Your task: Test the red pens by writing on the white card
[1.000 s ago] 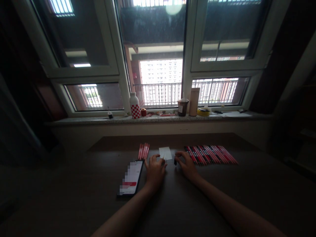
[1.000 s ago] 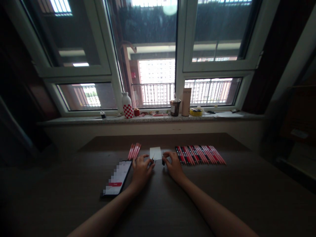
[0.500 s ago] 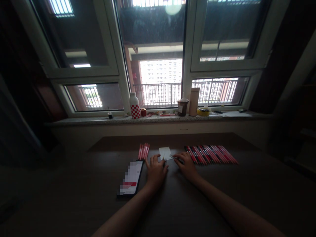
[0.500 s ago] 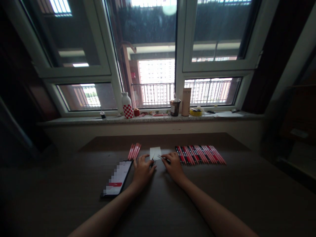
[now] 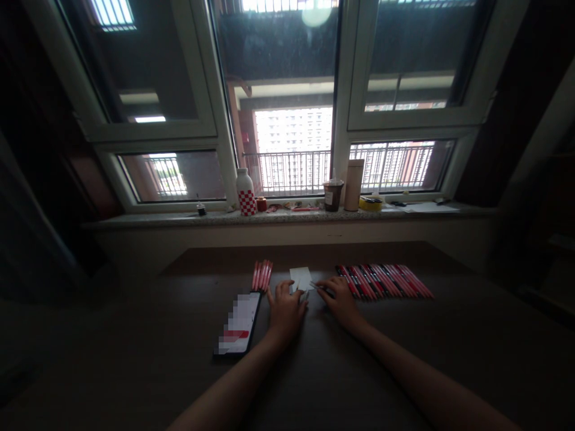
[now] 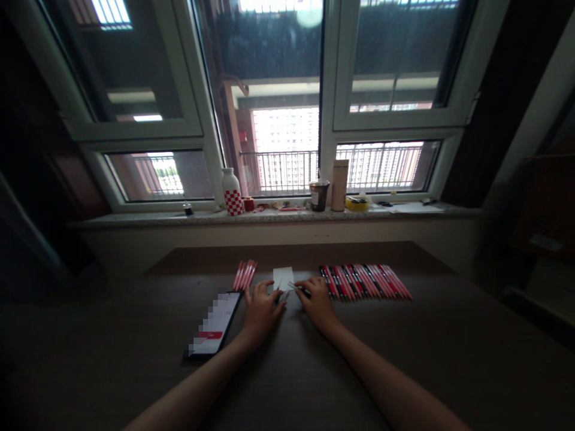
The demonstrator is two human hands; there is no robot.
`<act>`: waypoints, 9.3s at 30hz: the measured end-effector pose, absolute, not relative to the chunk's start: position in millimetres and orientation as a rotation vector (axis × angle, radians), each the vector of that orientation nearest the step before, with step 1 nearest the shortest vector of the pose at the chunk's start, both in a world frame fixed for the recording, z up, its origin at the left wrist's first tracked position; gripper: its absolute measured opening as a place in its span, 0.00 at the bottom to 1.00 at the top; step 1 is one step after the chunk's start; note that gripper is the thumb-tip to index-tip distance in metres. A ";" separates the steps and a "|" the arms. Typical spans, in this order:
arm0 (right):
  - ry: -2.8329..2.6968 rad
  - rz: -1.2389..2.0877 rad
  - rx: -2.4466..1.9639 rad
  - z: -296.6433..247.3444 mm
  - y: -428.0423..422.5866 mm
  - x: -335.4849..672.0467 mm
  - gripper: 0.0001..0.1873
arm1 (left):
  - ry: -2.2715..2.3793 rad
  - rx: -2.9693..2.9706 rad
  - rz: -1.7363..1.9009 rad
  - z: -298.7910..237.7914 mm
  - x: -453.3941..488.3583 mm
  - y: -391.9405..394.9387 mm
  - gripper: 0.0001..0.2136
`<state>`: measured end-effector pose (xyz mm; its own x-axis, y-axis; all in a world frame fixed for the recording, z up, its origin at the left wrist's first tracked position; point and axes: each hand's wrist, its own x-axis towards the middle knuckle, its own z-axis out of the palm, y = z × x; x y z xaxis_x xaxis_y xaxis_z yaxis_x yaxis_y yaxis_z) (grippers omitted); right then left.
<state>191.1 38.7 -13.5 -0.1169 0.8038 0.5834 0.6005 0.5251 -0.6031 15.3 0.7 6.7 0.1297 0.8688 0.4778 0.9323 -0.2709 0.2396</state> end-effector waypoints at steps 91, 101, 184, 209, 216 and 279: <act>-1.929 0.173 -1.176 -9.8 32.3 188.4 0.13 | -1.889 -2.091 -0.942 6.7 9.3 1.5 0.09; -1.941 0.180 -1.193 -8.7 32.4 188.4 0.12 | -1.907 -2.083 -0.893 7.3 10.0 1.7 0.11; -1.943 0.302 -1.177 -7.9 32.2 188.5 0.12 | -1.872 -2.244 -1.045 6.4 10.2 3.1 0.09; -1.937 0.316 -1.163 -7.3 31.3 188.3 0.13 | -1.879 -2.251 -1.034 4.9 10.4 3.8 0.08; -1.946 0.317 -1.164 -6.9 30.6 188.0 0.12 | -1.858 -2.254 -0.985 3.4 10.3 4.9 0.09; -1.956 0.371 -1.123 -6.4 30.6 187.7 0.11 | -1.882 -2.246 -0.995 2.6 10.1 5.0 0.09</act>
<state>187.7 30.6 -6.4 -0.2559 0.8186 0.5143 0.5733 0.5568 -0.6010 10.1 5.0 2.6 0.0540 0.8674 0.4947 0.8974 -0.2594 0.3570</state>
